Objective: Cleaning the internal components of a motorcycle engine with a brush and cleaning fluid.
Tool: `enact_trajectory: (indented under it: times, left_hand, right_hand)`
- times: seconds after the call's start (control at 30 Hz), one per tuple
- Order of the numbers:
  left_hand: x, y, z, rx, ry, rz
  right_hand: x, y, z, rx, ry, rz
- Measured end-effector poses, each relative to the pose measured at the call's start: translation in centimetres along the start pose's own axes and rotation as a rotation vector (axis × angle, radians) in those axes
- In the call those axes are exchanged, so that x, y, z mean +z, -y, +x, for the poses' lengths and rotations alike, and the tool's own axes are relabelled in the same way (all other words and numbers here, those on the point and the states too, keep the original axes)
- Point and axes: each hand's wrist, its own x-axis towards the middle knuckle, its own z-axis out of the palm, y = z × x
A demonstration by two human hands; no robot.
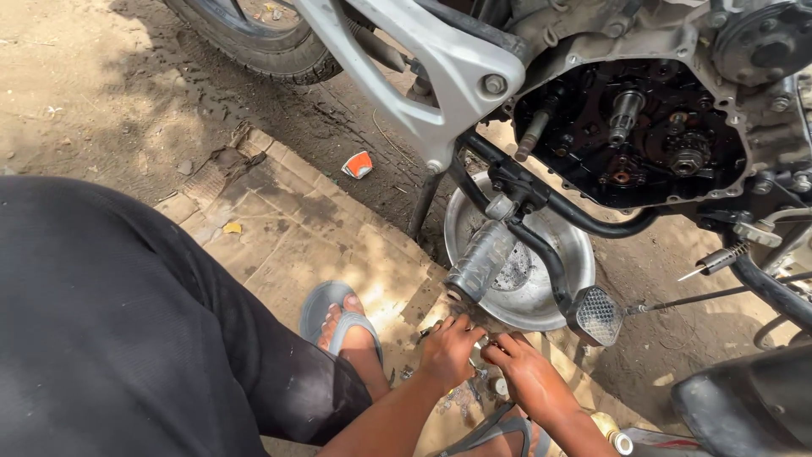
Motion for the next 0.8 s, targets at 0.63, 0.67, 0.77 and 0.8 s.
enact_trajectory:
  times: [0.63,0.67,0.77,0.8]
  left_hand:
    - [0.7,0.0,0.2,-0.045,-0.012,-0.065]
    - [0.9,-0.1,-0.2,-0.033,-0.003,-0.064]
    - [0.6,-0.6,0.5,-0.033,-0.033,-0.071]
    - [0.3,-0.9,0.5,-0.063,0.009,-0.071]
  right_hand:
    - [-1.6,1.8,1.0,0.326,0.086,0.093]
    - [-0.5,1.6,0.7,0.339,0.078,0.096]
    - [1.0,0.5,0.6,0.451,0.012,0.099]
    - [1.0,0.7,0.5,0.495,-0.015,0.112]
